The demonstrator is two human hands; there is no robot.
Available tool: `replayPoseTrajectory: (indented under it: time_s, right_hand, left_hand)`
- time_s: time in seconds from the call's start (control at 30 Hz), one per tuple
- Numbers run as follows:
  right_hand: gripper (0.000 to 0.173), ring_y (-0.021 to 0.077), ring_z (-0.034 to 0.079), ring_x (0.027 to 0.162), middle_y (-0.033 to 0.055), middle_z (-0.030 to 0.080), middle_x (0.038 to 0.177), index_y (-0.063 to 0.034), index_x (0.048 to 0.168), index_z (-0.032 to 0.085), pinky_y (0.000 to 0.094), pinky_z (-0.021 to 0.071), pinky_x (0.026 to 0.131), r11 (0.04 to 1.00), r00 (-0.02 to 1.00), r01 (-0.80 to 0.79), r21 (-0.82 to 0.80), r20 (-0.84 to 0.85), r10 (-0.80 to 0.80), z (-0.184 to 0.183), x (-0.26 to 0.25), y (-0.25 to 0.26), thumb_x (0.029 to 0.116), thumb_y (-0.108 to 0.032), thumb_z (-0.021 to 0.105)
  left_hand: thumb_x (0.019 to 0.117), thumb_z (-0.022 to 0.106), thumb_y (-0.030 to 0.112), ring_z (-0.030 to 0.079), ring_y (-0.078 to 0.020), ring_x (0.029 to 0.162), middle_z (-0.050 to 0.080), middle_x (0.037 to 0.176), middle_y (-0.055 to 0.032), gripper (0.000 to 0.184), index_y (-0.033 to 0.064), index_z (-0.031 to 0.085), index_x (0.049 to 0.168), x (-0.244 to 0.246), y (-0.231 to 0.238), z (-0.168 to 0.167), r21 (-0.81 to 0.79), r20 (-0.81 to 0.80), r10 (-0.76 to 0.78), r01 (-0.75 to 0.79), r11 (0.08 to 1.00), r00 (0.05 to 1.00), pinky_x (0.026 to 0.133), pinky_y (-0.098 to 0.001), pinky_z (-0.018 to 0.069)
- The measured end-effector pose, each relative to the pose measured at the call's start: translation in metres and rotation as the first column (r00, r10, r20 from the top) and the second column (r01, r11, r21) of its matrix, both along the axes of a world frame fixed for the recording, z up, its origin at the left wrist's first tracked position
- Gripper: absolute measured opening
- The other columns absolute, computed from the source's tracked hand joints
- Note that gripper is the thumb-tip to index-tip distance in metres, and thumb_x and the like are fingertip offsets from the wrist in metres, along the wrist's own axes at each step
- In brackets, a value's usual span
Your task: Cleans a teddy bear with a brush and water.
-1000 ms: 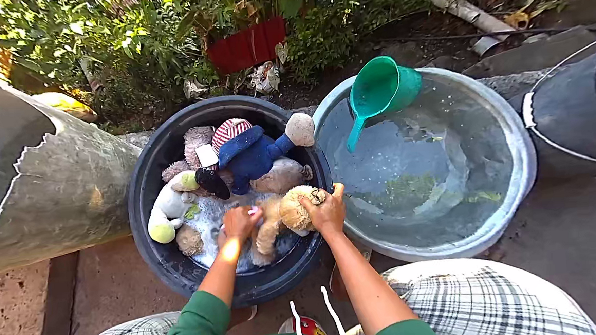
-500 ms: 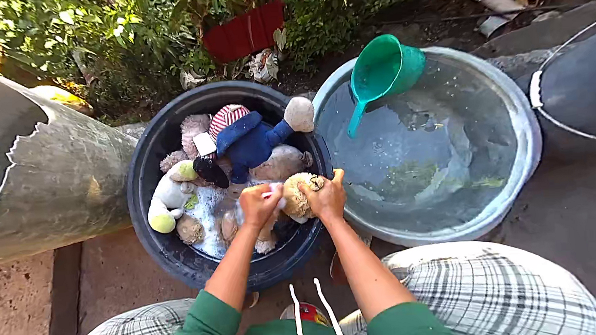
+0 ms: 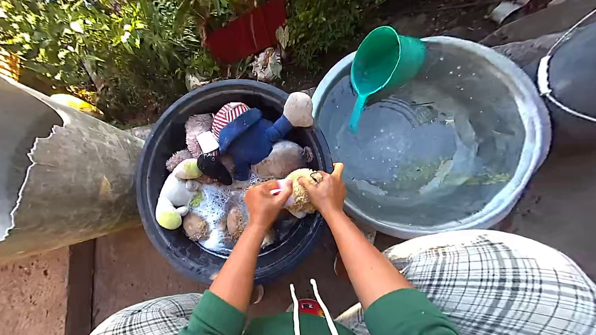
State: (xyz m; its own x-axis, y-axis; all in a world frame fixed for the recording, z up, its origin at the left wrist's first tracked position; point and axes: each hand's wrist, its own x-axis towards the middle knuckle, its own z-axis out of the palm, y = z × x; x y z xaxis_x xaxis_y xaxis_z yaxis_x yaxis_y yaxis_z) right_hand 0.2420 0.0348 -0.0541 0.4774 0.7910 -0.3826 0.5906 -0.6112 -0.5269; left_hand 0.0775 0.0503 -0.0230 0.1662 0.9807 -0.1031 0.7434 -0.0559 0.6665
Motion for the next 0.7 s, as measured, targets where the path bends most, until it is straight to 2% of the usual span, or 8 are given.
replayPoseTrajectory:
  time_s: [0.03,0.1,0.2,0.37,0.43,0.53,0.63,0.7]
  right_hand:
    - [0.049,0.0457,0.062,0.106,0.0299,0.044,0.144,-0.0005,0.104,0.074,0.0629,0.0516,0.083,1.000,1.000,-0.001,0.001,0.004,0.001,0.000,0.001,0.000,0.0853,-0.045,0.079]
    - [0.050,0.0445,0.061,0.108,0.0289,0.043,0.146,-0.0018,0.106,0.074,0.0614,0.0520,0.085,0.999,1.000,-0.021,-0.043,0.016,0.022,0.002,0.000,0.000,0.0855,-0.047,0.079]
    - [0.051,0.0432,0.060,0.113,0.0284,0.042,0.147,-0.0029,0.107,0.074,0.0594,0.0517,0.087,0.996,0.998,-0.032,-0.086,0.042,0.036,0.004,0.000,0.004,0.0857,-0.050,0.077]
    - [0.059,0.0458,0.049,0.129,0.0261,0.043,0.147,-0.0089,0.116,0.071,0.0610,0.0502,0.086,0.997,0.983,-0.047,0.066,0.181,0.035,-0.007,-0.009,0.000,0.0817,-0.057,0.075]
    - [0.068,0.0496,0.044,0.135,0.0296,0.039,0.152,-0.0096,0.129,0.064,0.0645,0.0430,0.097,0.958,0.947,-0.164,0.233,0.311,0.087,-0.012,-0.010,-0.002,0.0797,-0.055,0.074]
    - [0.064,0.0500,0.034,0.145,0.0273,0.039,0.156,-0.0119,0.139,0.062,0.0694,0.0279,0.113,0.857,0.868,-0.428,0.289,0.395,0.300,-0.018,-0.023,-0.005,0.0851,-0.046,0.072]
    - [0.048,0.0449,0.049,0.136,0.0224,0.057,0.143,-0.0107,0.130,0.068,0.0653,0.0379,0.108,0.795,0.779,-0.595,0.119,0.328,0.534,-0.025,-0.046,-0.010,0.0963,-0.044,0.061]
    - [0.057,0.0453,0.041,0.143,0.0226,0.049,0.152,-0.0131,0.139,0.062,0.0650,0.0332,0.113,0.757,0.730,-0.650,-0.064,0.224,0.646,-0.025,-0.053,-0.011,0.0982,-0.052,0.055]
  left_hand:
    - [0.0923,0.064,0.046,0.066,-0.0337,0.066,0.064,0.064,-0.0126,0.049,0.0057,0.064,0.065,0.007,-0.005,-0.008,0.019,0.007,-0.019,0.019,1.000,1.000,0.063,-0.0590,0.0501]
    - [0.0949,0.056,0.056,0.073,-0.0391,0.090,0.074,0.085,-0.0183,0.056,0.0048,0.075,0.083,-0.010,-0.022,-0.034,-0.206,-0.208,-0.119,0.075,0.976,0.971,0.079,-0.0640,0.0543]
    - [0.0989,0.046,0.064,0.068,-0.0399,0.116,0.073,0.116,-0.0207,0.064,0.0076,0.075,0.110,-0.057,-0.027,-0.054,-0.546,-0.457,-0.204,-0.091,0.833,0.866,0.094,-0.0653,0.0503]
    - [0.0982,0.057,0.059,0.068,-0.0412,0.104,0.072,0.102,-0.0228,0.058,0.0043,0.075,0.100,-0.101,0.001,-0.009,-0.382,-0.317,0.299,-0.409,0.828,0.900,0.089,-0.0659,0.0505]
    - [0.0978,0.062,0.055,0.065,-0.0441,0.111,0.069,0.110,-0.0255,0.054,0.0033,0.070,0.110,-0.119,0.009,0.004,-0.207,-0.423,0.331,-0.445,0.871,0.844,0.093,-0.0645,0.0488]
    - [0.0943,0.071,0.034,0.052,-0.0527,0.128,0.057,0.132,-0.0340,0.050,-0.0025,0.064,0.128,-0.119,0.000,0.003,-0.048,-0.440,0.286,-0.340,0.939,0.851,0.106,-0.0655,0.0418]
    - [0.0965,0.064,0.032,0.053,-0.0423,0.135,0.055,0.145,-0.0247,0.052,0.0069,0.059,0.141,-0.064,-0.034,-0.020,-0.254,-0.383,-0.027,-0.077,0.964,0.923,0.108,-0.0586,0.0457]
    - [0.0995,0.062,0.031,0.033,-0.0431,0.151,0.029,0.166,-0.0221,0.068,0.0140,0.036,0.160,-0.041,-0.055,-0.054,-0.432,-0.286,-0.179,0.040,0.901,0.941,0.115,-0.0643,0.0355]
